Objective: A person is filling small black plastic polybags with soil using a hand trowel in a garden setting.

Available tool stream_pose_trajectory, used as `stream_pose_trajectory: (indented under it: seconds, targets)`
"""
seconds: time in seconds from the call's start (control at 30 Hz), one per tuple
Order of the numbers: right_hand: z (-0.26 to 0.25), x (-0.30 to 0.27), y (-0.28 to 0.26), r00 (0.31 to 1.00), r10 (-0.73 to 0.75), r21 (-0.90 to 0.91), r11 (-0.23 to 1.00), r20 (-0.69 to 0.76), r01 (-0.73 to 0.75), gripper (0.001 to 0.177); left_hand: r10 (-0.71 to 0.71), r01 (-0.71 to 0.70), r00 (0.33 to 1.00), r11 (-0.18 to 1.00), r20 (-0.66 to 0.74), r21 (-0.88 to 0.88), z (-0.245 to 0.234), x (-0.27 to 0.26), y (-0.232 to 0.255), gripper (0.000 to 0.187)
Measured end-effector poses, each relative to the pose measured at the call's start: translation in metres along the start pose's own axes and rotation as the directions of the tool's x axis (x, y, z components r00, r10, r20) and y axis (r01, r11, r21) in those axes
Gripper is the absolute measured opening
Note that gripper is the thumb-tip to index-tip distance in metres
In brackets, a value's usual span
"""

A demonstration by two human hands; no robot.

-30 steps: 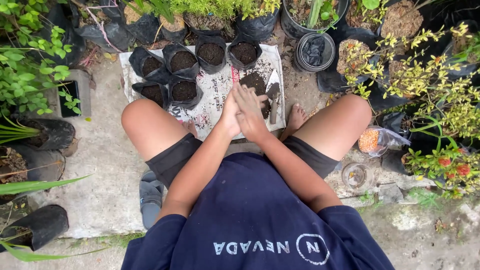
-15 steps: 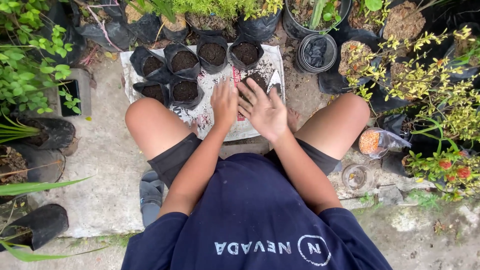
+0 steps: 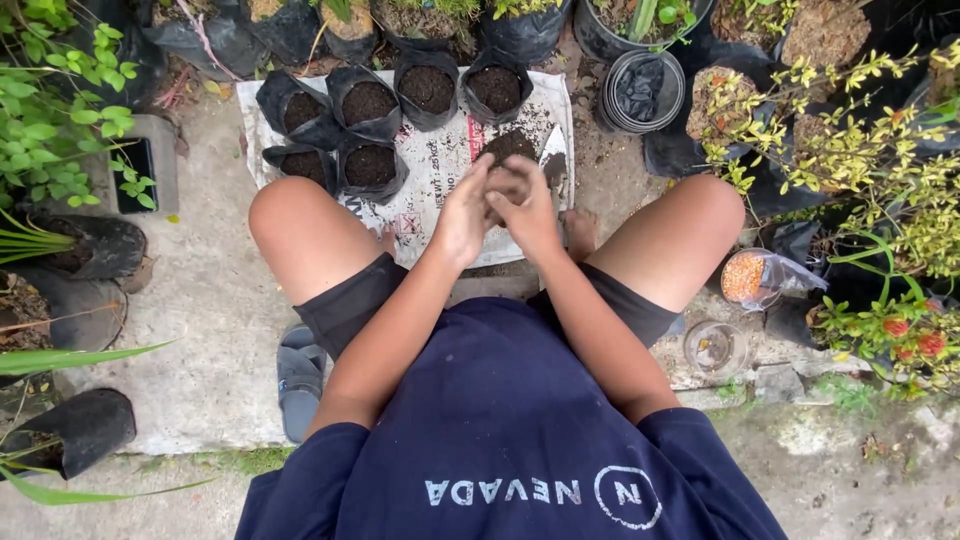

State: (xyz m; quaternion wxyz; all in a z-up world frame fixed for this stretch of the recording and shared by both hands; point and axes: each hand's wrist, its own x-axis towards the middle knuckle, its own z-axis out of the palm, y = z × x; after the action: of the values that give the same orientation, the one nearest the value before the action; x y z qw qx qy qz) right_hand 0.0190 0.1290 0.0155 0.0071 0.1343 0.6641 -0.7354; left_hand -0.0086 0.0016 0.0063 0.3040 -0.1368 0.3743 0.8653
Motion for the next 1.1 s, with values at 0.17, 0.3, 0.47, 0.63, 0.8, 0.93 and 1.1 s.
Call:
stream_pose_trajectory:
  seconds: [0.17, 0.3, 0.47, 0.63, 0.8, 0.93, 1.1]
  targets:
    - [0.011, -0.006, 0.0, 0.998, 0.04, -0.011, 0.999, 0.051, -0.04, 0.051, 0.475, -0.524, 0.829, 0.471, 0.296, 0.71, 0.014, -0.014, 0.009, 0.062]
    - [0.014, -0.001, 0.041, 0.924, 0.104, 0.684, 0.643, 0.367, -0.344, 0.045, 0.48, -0.512, 0.66, -0.276, 0.578, 0.814, -0.025, 0.016, -0.012, 0.07]
    - [-0.013, -0.023, -0.052, 0.898, -0.009, 0.546, 0.797, 0.439, -0.259, 0.093, 0.229, 0.052, 0.966, 0.296, -0.124, 0.954, -0.048, 0.038, -0.002, 0.063]
    - [-0.022, -0.018, -0.023, 0.967, -0.031, 0.467, 0.88, 0.251, -0.093, 0.082, -0.191, 0.212, 0.977, 0.892, -0.092, 0.4, 0.007, 0.016, -0.004, 0.086]
    - [-0.01, -0.038, -0.042, 0.83, -0.502, -0.309, 0.771, 0.245, 0.557, 0.055, -0.054, 0.055, 0.998, 0.997, 0.008, -0.053, 0.112, -0.031, 0.033, 0.09]
    - [-0.049, -0.011, -0.11, 0.911, -0.396, -0.654, 0.661, 0.112, 0.368, 0.062, -0.178, 0.184, 0.982, 0.976, -0.056, 0.115, 0.158, -0.041, 0.106, 0.083]
    - [-0.132, 0.07, -0.129, 0.979, -0.2, -0.702, 0.702, -0.037, 0.117, 0.041, -0.236, 0.14, 0.966, 0.825, 0.108, 0.548, 0.182, 0.021, 0.141, 0.076]
